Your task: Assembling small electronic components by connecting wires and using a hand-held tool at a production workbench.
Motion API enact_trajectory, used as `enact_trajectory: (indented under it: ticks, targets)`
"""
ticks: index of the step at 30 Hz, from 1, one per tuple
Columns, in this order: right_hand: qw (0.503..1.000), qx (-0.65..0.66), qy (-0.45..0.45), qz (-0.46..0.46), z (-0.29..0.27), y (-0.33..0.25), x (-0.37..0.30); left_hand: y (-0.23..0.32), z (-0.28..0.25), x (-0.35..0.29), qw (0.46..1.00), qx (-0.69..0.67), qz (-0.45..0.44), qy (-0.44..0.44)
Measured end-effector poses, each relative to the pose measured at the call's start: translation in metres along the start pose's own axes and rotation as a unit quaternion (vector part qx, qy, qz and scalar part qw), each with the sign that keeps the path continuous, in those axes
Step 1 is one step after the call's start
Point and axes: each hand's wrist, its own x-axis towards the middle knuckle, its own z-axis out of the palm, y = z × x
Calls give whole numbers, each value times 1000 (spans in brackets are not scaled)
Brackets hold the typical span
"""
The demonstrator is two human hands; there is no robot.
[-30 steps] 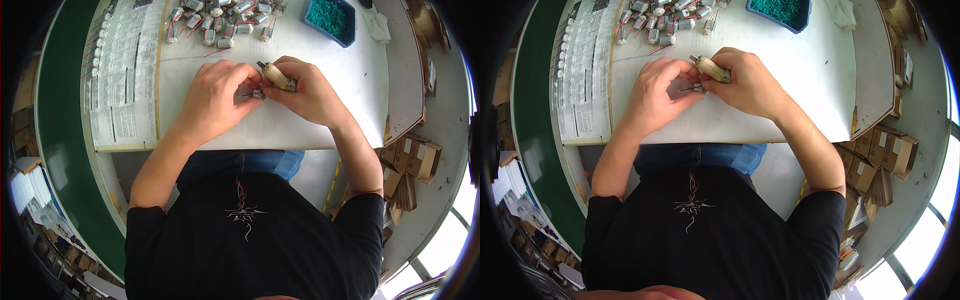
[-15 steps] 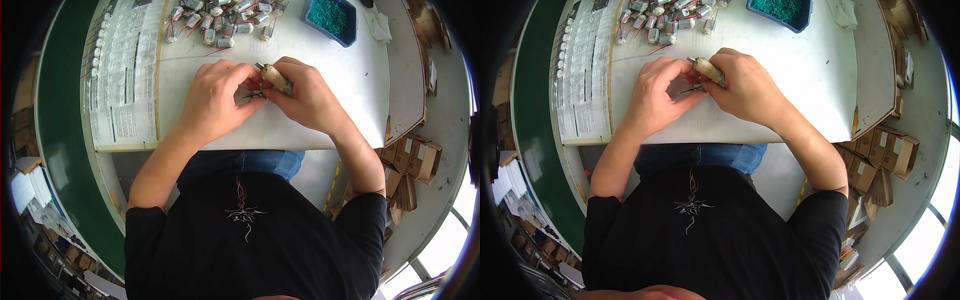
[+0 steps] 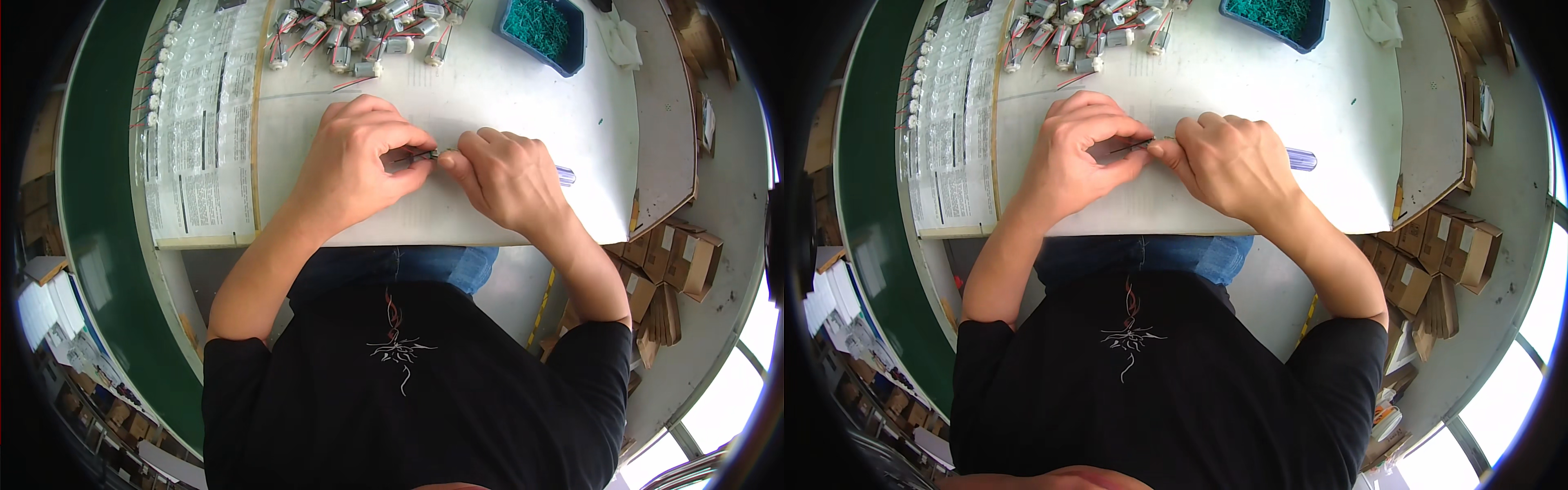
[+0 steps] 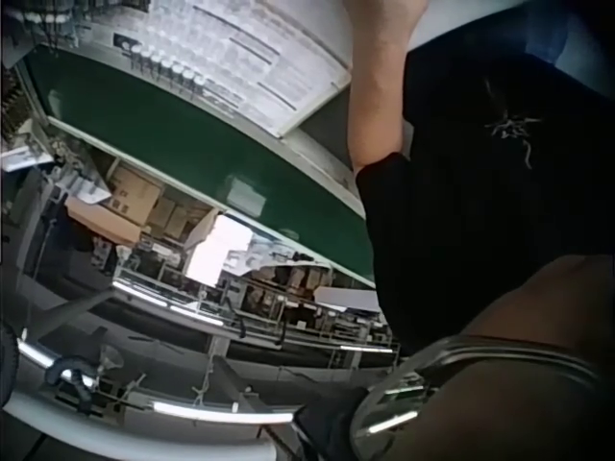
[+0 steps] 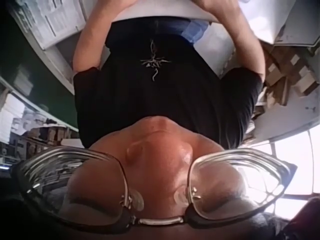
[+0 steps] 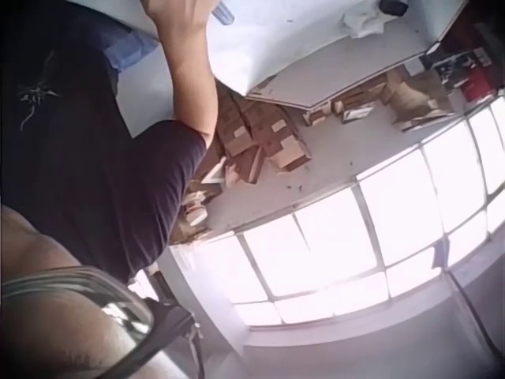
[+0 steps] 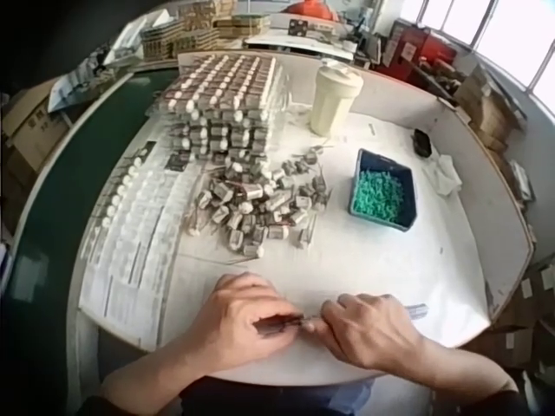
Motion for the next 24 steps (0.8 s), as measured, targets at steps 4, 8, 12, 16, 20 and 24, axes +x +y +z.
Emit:
enact_trajectory:
  ticks: [4, 8, 12, 16, 20, 24]
  targets:
    - [998, -65, 5, -8, 5, -3, 4, -1, -1, 0, 1000, 2, 1, 5]
    - [995, -94, 14, -8, 9, -5, 3, 0, 0, 0, 1000, 16, 10, 0]
    - [992, -123, -10, 4, 9, -8, 0, 1, -1, 0, 1000, 19, 18, 3]
    - [990, -136, -24, 5, 12, -6, -4, 0, -1, -1, 1000, 15, 22, 3]
    - [992, -113, 47, -36, 16, 2, -2, -2, 1, -2, 1000, 4, 10, 10]
    - [990, -119, 71, -35, 15, -1, -3, -2, 0, -2, 1000, 3, 15, 3]
